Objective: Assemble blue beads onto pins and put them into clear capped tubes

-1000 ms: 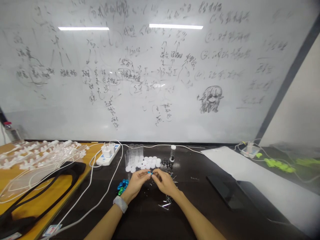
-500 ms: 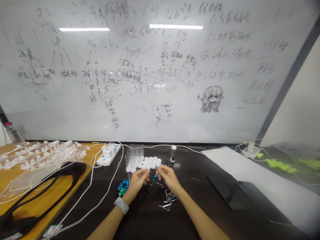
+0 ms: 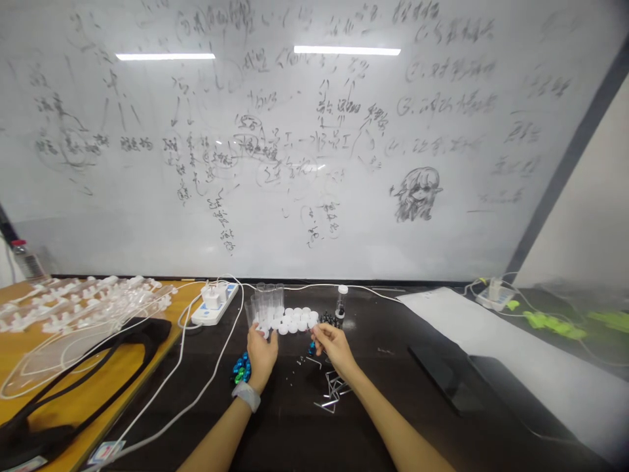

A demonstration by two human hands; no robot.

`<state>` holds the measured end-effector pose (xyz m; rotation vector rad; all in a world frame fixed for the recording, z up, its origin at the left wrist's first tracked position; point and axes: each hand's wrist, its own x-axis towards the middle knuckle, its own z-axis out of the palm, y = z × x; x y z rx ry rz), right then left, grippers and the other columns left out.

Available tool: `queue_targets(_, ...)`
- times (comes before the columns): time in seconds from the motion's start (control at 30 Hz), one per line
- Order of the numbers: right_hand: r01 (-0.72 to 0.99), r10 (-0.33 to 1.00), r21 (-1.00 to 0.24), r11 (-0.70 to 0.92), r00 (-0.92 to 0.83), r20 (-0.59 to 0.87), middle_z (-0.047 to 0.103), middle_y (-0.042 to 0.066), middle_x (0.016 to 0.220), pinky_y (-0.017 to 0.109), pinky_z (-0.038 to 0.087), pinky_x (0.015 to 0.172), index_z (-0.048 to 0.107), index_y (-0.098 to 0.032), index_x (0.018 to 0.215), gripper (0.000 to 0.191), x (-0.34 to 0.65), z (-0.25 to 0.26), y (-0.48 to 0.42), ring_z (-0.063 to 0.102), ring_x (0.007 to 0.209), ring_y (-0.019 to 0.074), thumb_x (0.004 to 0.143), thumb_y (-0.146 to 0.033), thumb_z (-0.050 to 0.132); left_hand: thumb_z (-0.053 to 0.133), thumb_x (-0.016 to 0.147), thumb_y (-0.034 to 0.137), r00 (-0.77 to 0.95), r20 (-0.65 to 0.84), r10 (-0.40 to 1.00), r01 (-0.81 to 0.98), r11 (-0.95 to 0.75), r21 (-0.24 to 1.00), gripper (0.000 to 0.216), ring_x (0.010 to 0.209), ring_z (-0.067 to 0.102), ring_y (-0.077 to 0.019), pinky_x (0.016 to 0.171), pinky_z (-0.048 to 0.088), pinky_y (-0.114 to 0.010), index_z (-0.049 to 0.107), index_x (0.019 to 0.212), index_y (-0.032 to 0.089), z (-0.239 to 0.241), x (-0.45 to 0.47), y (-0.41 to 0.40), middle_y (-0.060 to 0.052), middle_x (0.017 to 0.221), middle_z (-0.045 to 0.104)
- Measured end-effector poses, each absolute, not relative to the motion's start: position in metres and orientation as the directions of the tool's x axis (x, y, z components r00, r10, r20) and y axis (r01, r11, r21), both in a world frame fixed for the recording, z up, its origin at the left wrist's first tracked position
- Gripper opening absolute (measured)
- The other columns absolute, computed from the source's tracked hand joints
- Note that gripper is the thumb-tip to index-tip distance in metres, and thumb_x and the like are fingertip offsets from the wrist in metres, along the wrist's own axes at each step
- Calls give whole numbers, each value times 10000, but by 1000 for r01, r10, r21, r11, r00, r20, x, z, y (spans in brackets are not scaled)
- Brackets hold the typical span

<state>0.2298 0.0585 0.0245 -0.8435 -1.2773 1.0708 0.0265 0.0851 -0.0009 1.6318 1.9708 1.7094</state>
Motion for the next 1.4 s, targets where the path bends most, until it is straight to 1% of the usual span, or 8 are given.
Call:
queue_targets(0.33, -164, 952, -941, 297, -20, 304, 606, -7, 596, 221, 435, 420, 666, -168, 734, 432, 229, 27, 57, 514, 424, 102, 757, -597, 712, 532, 862, 322, -370, 414, 832, 648, -88, 757, 526, 737, 708, -299, 699, 456, -348, 456, 1306, 51, 10, 30, 83, -55, 658, 691)
queue_targets(0.6, -173, 951, -939, 299, -24, 307, 604, -10, 591, 217, 431, 413, 657, -163, 734, 426, 229, 26, 57, 506, 414, 94, 769, -584, 708, 549, 871, 340, -340, 371, 864, 661, -62, 748, 392, 726, 710, -306, 656, 404, -327, 563, 1181, 100, 14, 32, 80, -65, 613, 702)
queue_targets(0.67, -191, 951, -934, 301, -5, 308, 617, -8, 619, 215, 438, 414, 659, -164, 797, 415, 229, 26, 58, 510, 423, 93, 768, -574, 712, 549, 875, 351, -308, 367, 878, 672, -72, 737, 338, 699, 701, -295, 638, 389, -319, 590, 1118, 119, 14, 33, 78, -61, 610, 697)
queue_targets(0.8, -231, 946, -917, 324, 55, 320, 625, -21, 664, 219, 464, 419, 623, -192, 1071, 479, 232, 23, 61, 531, 464, 109, 767, -549, 723, 573, 857, 399, -218, 418, 882, 709, -151, 689, 286, 627, 664, -266, 614, 384, -308, 611, 1009, 159, 14, 38, 72, -24, 575, 644)
queue_targets(0.87, -235, 939, -909, 343, 82, 333, 619, -21, 672, 224, 487, 433, 610, -199, 1077, 465, 235, 23, 63, 551, 494, 117, 780, -542, 713, 591, 842, 408, -158, 508, 847, 734, -243, 634, 246, 672, 658, -268, 647, 413, -318, 607, 939, 183, 14, 42, 66, -34, 640, 638)
queue_targets(0.97, -234, 926, -897, 375, 147, 348, 622, -17, 688, 239, 526, 470, 601, -208, 974, 393, 238, 26, 63, 579, 536, 128, 792, -541, 700, 607, 835, 372, -72, 635, 769, 721, -399, 566, 168, 838, 652, -291, 760, 452, -351, 593, 884, 212, 14, 46, 56, -84, 826, 653)
queue_targets(1.17, -257, 878, -853, 453, 291, 379, 654, 0, 770, 289, 571, 560, 550, -239, 968, 348, 242, 34, 63, 644, 646, 168, 826, -535, 663, 654, 834, 311, -6, 625, 781, 527, -529, 666, 176, 902, 653, -303, 835, 466, -374, 643, 996, 243, 16, 45, 46, -90, 906, 683)
queue_targets(1.4, -220, 851, -845, 487, 338, 402, 658, 23, 842, 334, 590, 666, 509, -237, 979, 328, 241, 31, 64, 678, 745, 191, 877, -533, 607, 609, 872, 226, 98, 649, 755, 563, -579, 589, 307, 1027, 631, -308, 906, 482, -416, 638, 1178, 232, 10, 38, 53, -115, 1061, 677)
